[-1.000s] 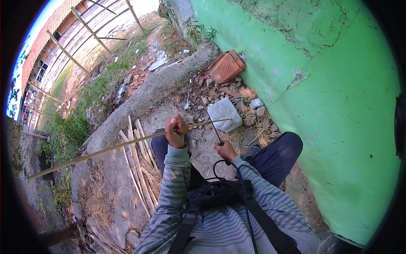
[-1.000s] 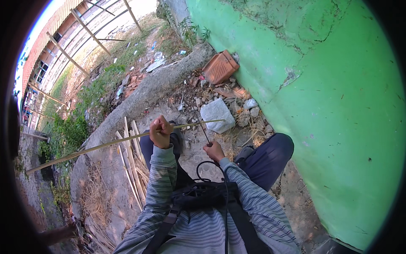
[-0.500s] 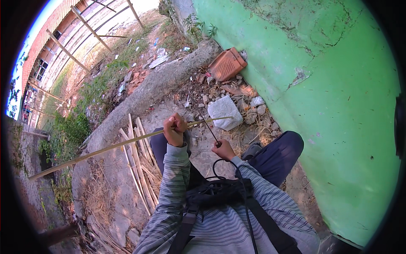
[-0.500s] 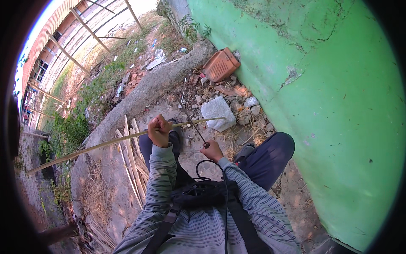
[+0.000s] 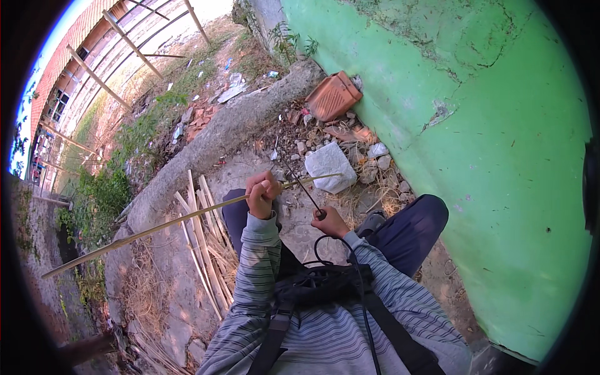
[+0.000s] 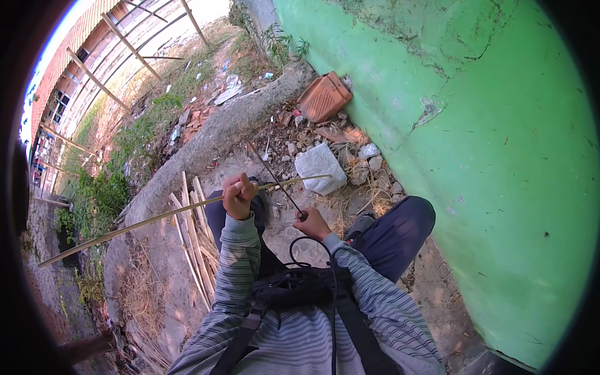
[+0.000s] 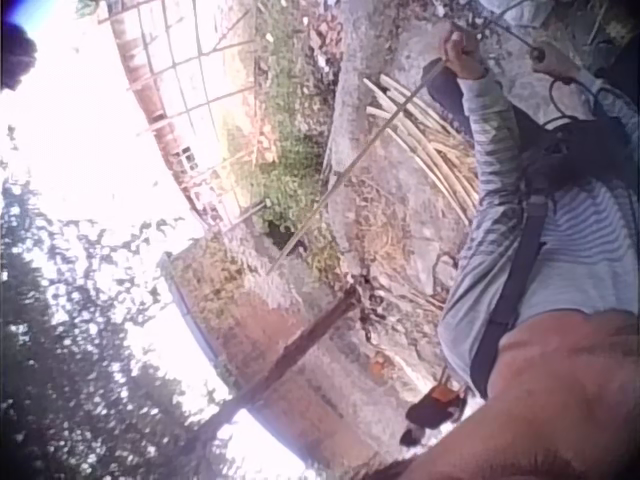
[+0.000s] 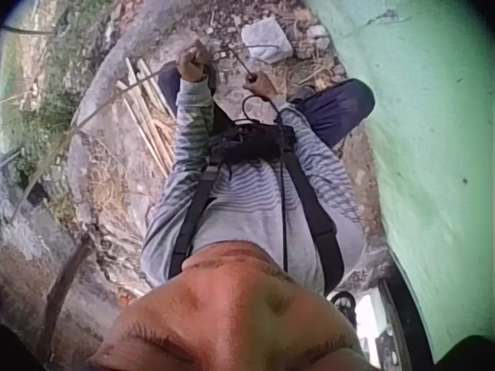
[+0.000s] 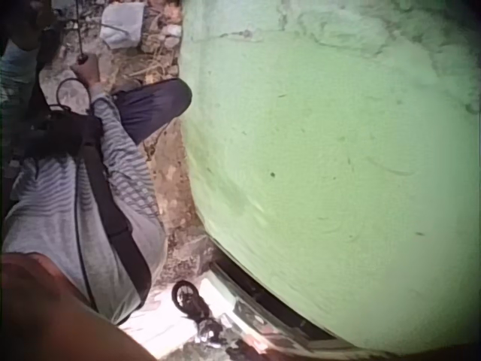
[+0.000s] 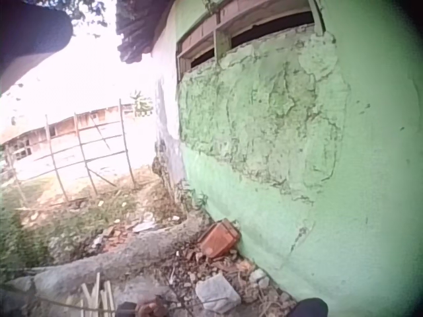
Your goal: The person carves and splits bamboo strips along their length using a knife.
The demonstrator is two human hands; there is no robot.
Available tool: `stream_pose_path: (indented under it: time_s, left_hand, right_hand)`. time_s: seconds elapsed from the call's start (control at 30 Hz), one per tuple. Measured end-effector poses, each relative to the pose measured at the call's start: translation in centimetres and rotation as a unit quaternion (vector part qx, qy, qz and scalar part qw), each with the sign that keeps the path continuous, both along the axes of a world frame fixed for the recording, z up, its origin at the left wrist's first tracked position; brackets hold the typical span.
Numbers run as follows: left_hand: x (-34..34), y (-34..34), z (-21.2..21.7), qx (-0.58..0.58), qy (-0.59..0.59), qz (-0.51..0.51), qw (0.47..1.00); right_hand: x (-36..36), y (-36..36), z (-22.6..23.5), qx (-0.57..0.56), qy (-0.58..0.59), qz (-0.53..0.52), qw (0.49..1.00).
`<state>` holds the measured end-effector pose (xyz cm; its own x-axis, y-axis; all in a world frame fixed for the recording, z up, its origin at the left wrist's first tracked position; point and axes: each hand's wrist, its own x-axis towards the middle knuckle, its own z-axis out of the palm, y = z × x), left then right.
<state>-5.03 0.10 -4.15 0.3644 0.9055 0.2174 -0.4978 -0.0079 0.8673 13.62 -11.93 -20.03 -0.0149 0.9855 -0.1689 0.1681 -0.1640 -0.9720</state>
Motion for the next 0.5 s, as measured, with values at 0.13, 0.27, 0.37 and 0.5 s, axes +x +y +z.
stream_pose_path:
  time_s: [0.13,0.27,0.37,0.5]
  left_hand:
    - [0.8,0.4,-0.3,-0.005,-0.022,-0.029,0.999]
    - [0.0,0.0,-0.2,-0.002,0.0,-0.03,1.0]
    - [0.1,-0.1,-0.1,0.009,0.007,-0.039,0.999]
    - [0.1,0.0,-0.3,0.035,0.005,-0.079,0.996]
  right_hand:
    - [2.2,-0.5,-3.1,-0.045,0.018,-0.098,0.994]
    - [2.4,0.1,-1.2,-0.207,0.061,-0.109,0.97]
    - [1.9,0.2,0.3,-0.167,0.043,-0.058,0.983]
    - [1.4,0.3,1.6,-0.08,0.043,0.018,0.996]
